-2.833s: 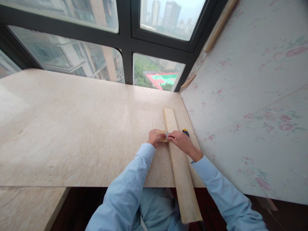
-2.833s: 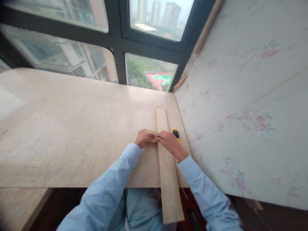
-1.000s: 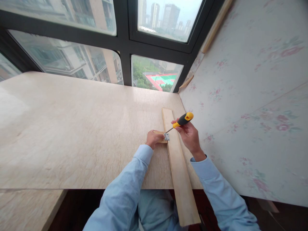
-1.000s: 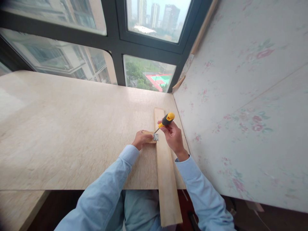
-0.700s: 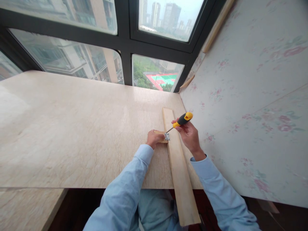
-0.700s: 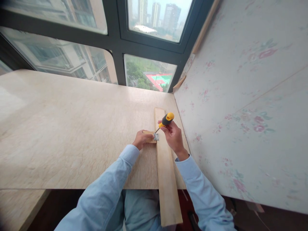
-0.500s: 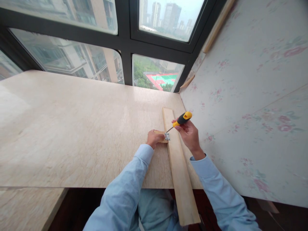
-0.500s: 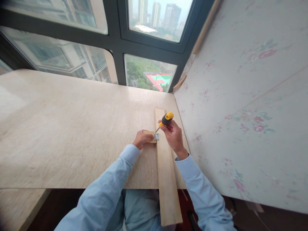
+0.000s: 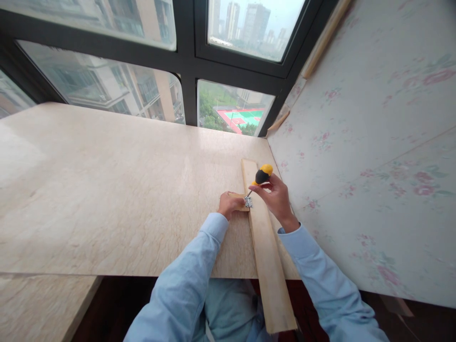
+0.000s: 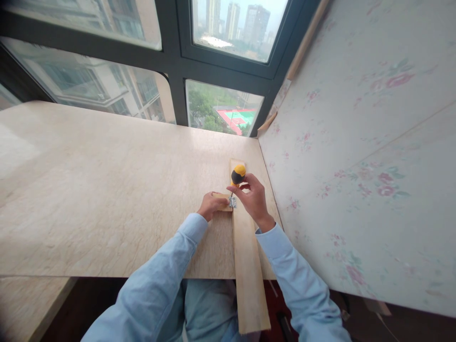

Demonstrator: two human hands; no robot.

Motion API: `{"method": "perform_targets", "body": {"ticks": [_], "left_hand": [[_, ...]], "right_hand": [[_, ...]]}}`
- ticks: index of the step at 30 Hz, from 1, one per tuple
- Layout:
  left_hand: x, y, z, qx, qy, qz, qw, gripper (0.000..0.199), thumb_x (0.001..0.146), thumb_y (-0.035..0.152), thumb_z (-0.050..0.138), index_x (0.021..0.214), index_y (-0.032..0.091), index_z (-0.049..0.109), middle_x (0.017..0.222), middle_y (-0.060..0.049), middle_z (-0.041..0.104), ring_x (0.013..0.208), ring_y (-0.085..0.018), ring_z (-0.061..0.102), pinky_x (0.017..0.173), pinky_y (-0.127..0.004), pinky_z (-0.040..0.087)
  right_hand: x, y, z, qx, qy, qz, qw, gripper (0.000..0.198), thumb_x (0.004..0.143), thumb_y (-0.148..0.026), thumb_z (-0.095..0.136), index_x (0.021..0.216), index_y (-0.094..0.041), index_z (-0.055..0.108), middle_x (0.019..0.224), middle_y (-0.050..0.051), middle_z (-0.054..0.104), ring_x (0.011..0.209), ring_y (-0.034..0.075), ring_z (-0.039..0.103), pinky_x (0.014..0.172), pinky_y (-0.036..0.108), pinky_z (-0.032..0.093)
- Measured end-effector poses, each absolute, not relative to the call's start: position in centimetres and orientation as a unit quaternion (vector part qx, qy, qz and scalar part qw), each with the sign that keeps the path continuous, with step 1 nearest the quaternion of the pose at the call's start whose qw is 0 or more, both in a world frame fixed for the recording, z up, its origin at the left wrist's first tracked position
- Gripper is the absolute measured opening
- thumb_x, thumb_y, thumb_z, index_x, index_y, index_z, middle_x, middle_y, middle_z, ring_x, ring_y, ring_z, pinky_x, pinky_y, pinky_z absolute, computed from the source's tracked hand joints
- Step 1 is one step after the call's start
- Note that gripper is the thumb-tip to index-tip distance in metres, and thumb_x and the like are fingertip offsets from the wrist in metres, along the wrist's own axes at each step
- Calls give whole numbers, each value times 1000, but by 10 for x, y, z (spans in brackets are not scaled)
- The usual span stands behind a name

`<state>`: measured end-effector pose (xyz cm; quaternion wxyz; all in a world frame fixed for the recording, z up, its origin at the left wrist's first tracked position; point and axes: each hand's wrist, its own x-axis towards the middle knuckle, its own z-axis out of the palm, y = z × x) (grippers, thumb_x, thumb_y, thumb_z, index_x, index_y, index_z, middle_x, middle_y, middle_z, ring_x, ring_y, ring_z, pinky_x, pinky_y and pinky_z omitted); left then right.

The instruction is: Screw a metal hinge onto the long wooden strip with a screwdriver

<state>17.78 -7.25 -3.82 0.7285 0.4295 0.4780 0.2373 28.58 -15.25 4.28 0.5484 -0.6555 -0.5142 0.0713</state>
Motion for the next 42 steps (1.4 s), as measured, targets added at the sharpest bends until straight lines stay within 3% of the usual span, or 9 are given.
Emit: {"method": "perform_targets", "body": {"ticks": [6,13,18,22,25,29,33,36,42], "left_hand": [[178,-73,-36,420,480,238,732,32,53,4,74,73,18,53,65,2,63,70,-19,68,56,-24,52],[178,-73,-38,426,483,235,728,32,52,7,75,74,19,55,73,-1,68,80,-23,70,62,-26,55],[179,-73,-41,433,491,230,720,33,53,7,76,76,18,55,77,-1,69,81,-21,69,62,-24,55],[178,-73,-39,426,489,235,724,33,53,7,75,76,18,55,76,-1,69,81,-22,70,62,-25,54],[178,-74,-37,433,491,232,719,32,53,7,74,75,18,54,75,-1,68,80,-22,70,60,-24,54],[177,-73,-37,435,494,229,717,32,53,8,75,76,18,54,76,-1,69,81,-22,70,61,-25,54],[178,-73,-38,439,495,228,714,32,54,8,75,77,18,55,78,-2,69,81,-22,70,61,-24,54],[179,-73,-39,436,491,229,719,33,54,7,75,77,18,54,77,-1,69,80,-21,70,60,-24,54],[178,-73,-41,440,485,233,719,31,54,8,74,76,18,55,75,-2,69,81,-22,70,62,-25,55]], "right_hand": [[288,-146,38,-687,-500,38,526,34,77,-53,72,88,-22,63,93,5,66,88,22,65,70,35,57],[294,-151,37,-615,-476,168,606,51,83,-50,65,127,-31,48,129,6,62,119,22,60,99,42,51],[293,-157,50,-604,-483,212,597,43,81,-47,69,116,-26,55,116,7,69,111,23,65,100,44,51],[289,-153,52,-686,-453,82,563,41,69,-48,79,94,-23,59,91,4,71,86,23,69,85,42,57],[289,-148,48,-735,-424,2,530,53,63,-51,83,99,-22,57,84,3,67,77,23,66,80,42,57],[292,-146,40,-677,-457,88,570,63,75,-49,74,125,-26,44,111,7,65,104,23,65,93,41,53],[296,-151,41,-597,-487,191,608,61,80,-44,70,131,-33,37,130,7,60,123,21,57,105,42,47],[295,-156,48,-607,-490,189,596,53,81,-46,69,126,-30,45,119,7,66,110,22,65,100,43,51],[290,-153,53,-729,-451,-20,515,64,67,-54,80,118,-25,55,89,4,68,79,25,67,79,42,58]]}}
